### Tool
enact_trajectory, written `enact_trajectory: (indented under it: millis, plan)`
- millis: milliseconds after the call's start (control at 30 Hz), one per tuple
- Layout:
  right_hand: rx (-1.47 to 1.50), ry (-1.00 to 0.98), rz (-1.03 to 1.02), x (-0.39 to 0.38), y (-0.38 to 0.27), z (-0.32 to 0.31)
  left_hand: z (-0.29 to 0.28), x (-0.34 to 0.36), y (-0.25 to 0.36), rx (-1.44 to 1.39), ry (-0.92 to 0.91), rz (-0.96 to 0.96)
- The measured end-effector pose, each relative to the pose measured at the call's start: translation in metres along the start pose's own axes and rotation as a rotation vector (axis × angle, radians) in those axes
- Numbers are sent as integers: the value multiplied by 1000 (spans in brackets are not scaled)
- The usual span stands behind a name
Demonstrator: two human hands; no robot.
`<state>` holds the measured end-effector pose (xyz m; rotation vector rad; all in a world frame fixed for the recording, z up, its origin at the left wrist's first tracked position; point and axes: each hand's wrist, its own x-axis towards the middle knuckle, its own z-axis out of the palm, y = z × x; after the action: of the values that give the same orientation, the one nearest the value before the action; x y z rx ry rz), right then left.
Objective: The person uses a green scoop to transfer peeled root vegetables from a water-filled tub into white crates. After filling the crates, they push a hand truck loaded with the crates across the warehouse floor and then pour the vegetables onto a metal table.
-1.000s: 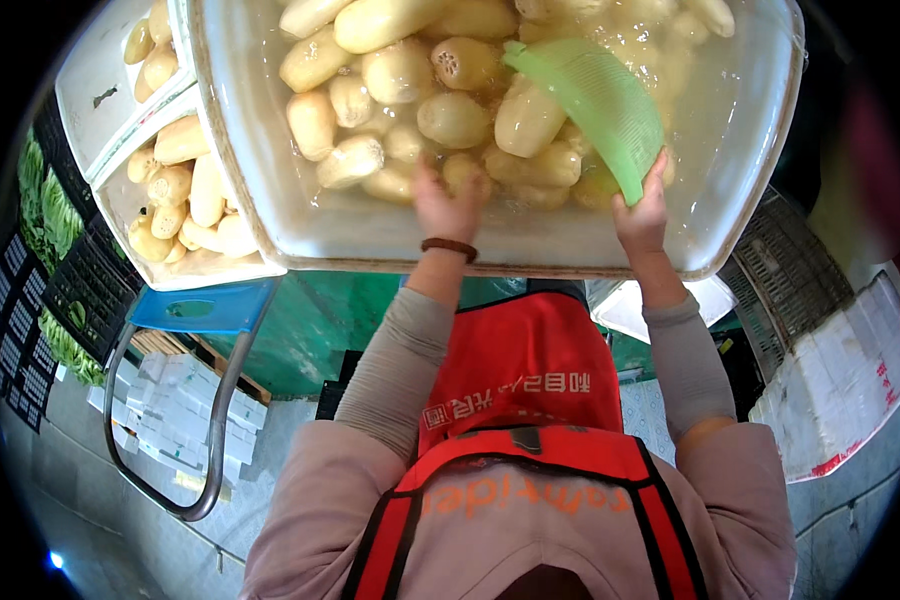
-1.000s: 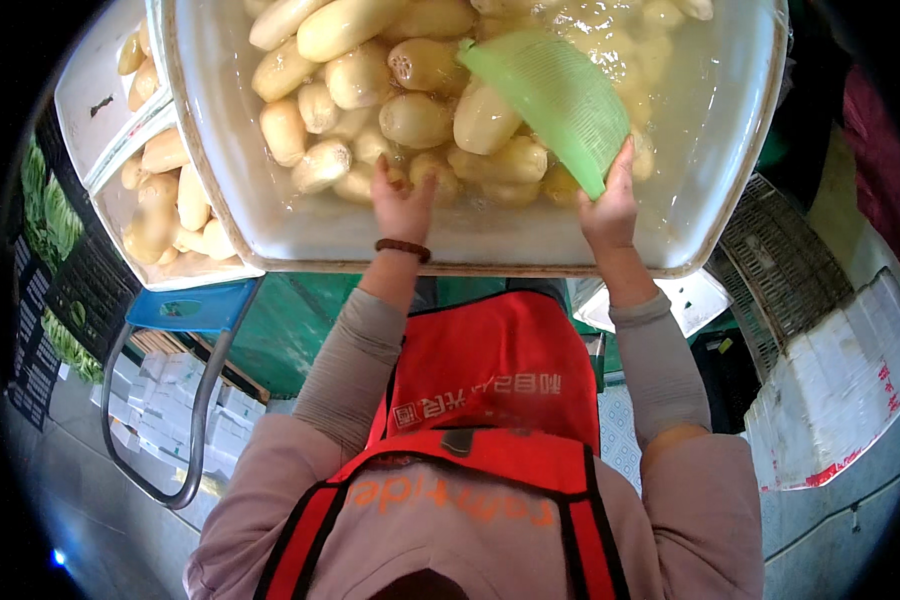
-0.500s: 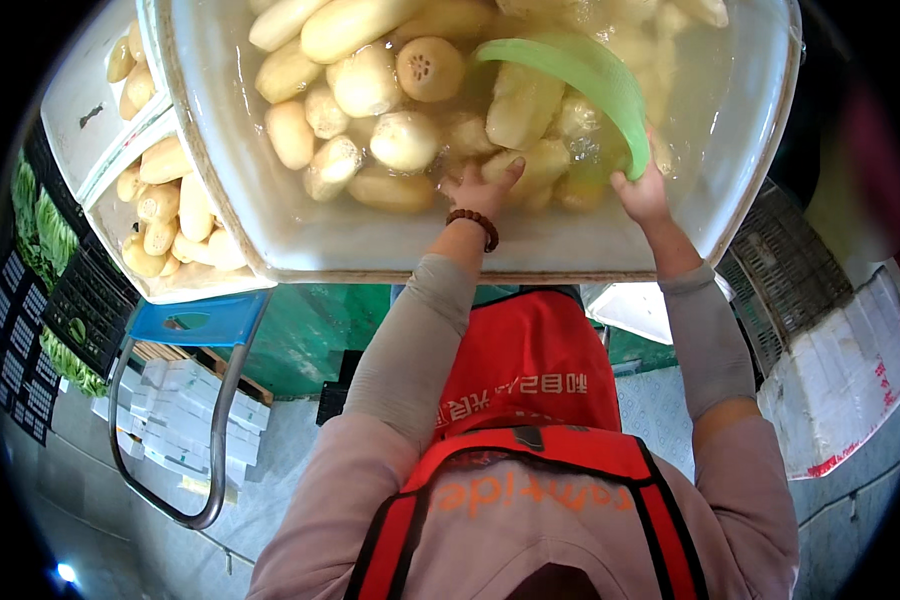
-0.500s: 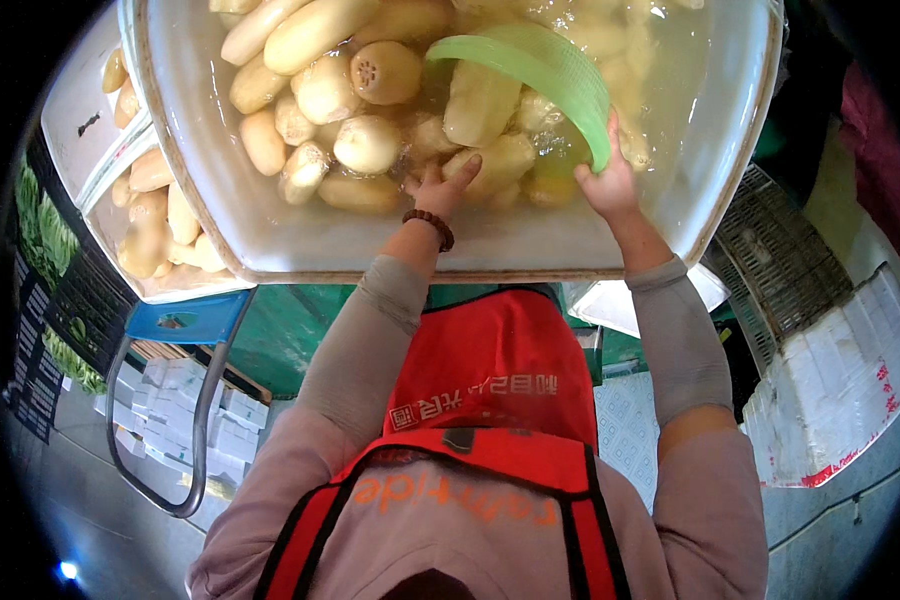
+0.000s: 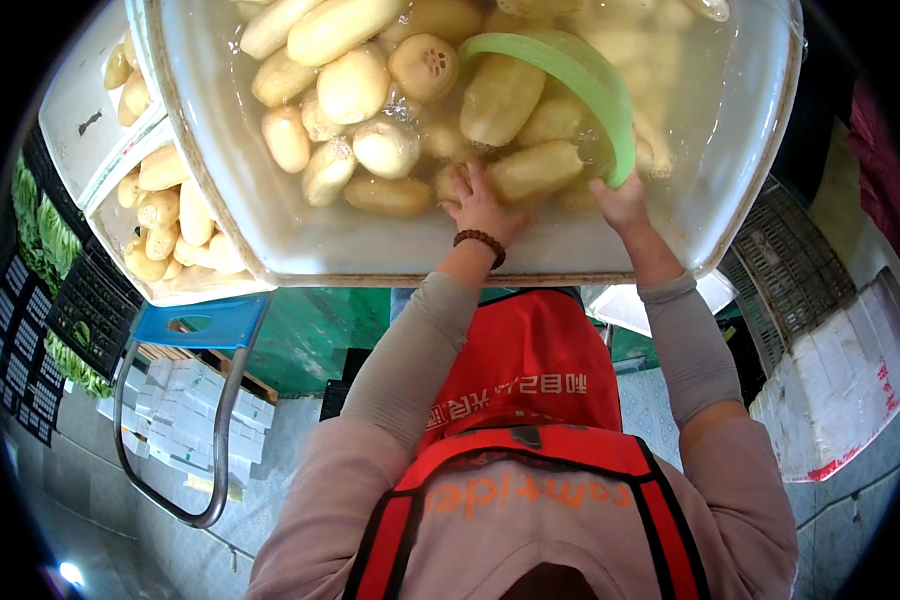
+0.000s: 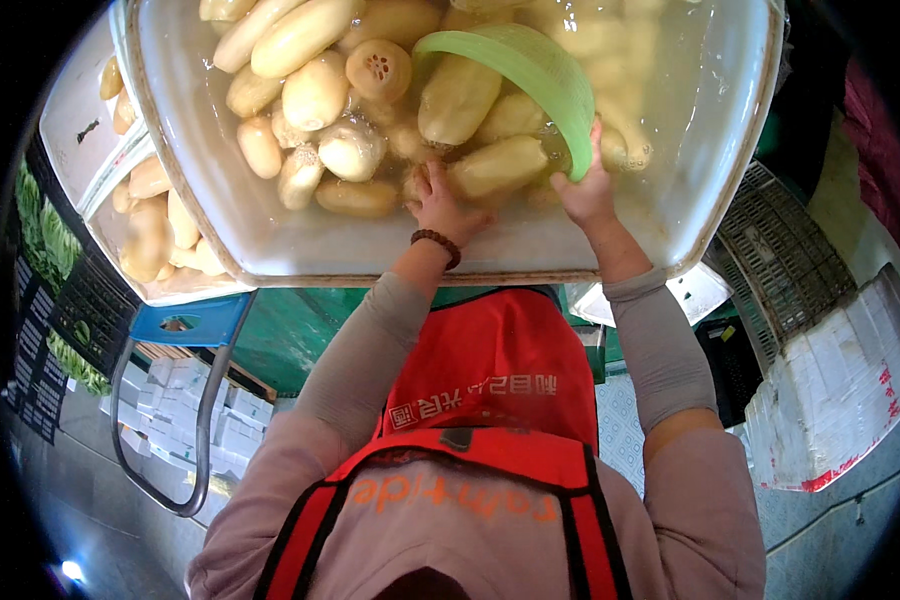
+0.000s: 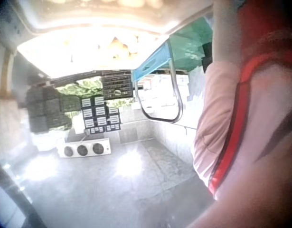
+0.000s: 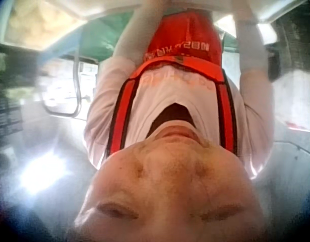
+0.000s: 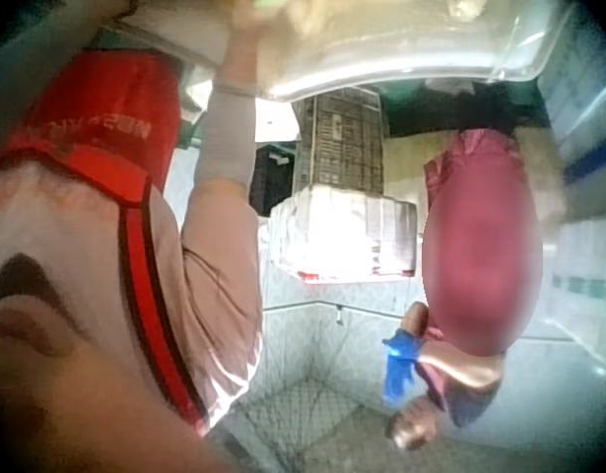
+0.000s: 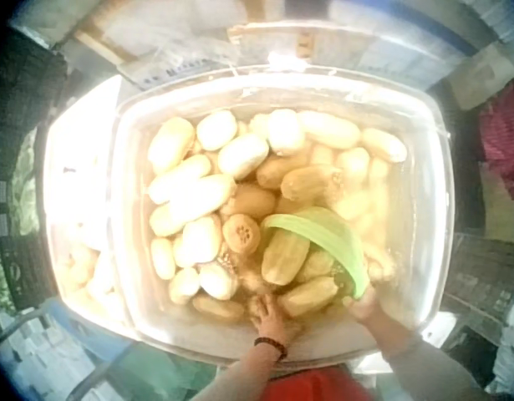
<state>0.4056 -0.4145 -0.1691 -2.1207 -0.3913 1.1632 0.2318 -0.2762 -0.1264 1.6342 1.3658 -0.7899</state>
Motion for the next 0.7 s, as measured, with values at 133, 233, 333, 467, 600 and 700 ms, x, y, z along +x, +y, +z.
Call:
enact_trajectory:
  millis: [133,233,333,467,600,700]
  plan:
    - [0,20,15,-1,6,4,19,15,-1,-294,176,107]
    - [47,27,78,-1,13,10,15,17,5,-435,310,213]
    - [33,64,110,-5,8,18,0,32,-15,-245,545,298]
    - [3,139,29,-14,-15,28,-40,50,-59,398,468,475]
    - [-40,212,-78,-16,-19,35,-46,82,-53,527,372,480]
    - [39,227,-149,-17,-16,40,-57,89,-31,480,296,437]
